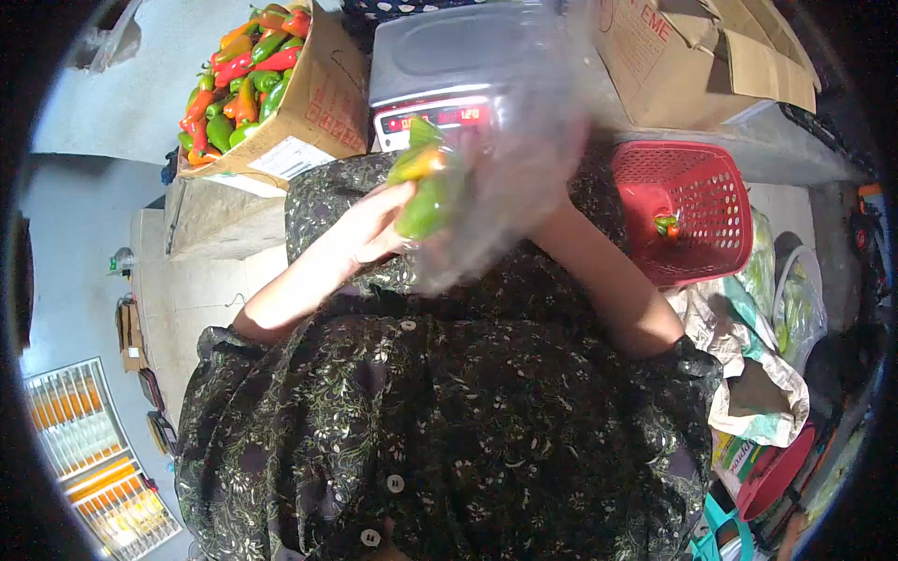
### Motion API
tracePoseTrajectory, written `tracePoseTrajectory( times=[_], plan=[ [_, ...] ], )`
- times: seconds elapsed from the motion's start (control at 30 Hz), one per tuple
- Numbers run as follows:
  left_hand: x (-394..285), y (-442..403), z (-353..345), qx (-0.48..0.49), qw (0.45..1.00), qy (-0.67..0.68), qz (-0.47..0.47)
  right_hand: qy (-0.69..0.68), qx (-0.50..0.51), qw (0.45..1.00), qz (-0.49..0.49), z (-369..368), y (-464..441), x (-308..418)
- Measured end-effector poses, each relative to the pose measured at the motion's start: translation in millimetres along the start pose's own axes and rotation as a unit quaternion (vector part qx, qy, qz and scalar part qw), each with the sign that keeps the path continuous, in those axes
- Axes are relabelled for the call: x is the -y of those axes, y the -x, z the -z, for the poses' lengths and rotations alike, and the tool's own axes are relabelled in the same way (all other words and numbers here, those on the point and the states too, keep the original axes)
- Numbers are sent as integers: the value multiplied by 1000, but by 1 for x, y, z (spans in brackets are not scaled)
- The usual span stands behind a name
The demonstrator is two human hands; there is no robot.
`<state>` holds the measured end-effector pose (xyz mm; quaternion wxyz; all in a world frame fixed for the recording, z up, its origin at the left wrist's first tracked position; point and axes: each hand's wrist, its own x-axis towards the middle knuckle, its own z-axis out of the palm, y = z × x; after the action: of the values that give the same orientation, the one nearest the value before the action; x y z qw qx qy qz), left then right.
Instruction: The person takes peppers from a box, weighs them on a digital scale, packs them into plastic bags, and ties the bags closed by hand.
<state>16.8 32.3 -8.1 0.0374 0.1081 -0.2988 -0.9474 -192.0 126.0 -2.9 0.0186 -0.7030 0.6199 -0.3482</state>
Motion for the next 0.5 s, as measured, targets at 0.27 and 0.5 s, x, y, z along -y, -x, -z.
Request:
tracePoseTrajectory(
  times=[0.27,0.5],
  plan=[
    [-14,1,-9,-68,716,-628,-297,84,-29,996,16,-7,3,7],
    [-11,-2,-11,-72,557,-732,-386,-91,-58,992,-67,-47,25,-37]
  ],
)
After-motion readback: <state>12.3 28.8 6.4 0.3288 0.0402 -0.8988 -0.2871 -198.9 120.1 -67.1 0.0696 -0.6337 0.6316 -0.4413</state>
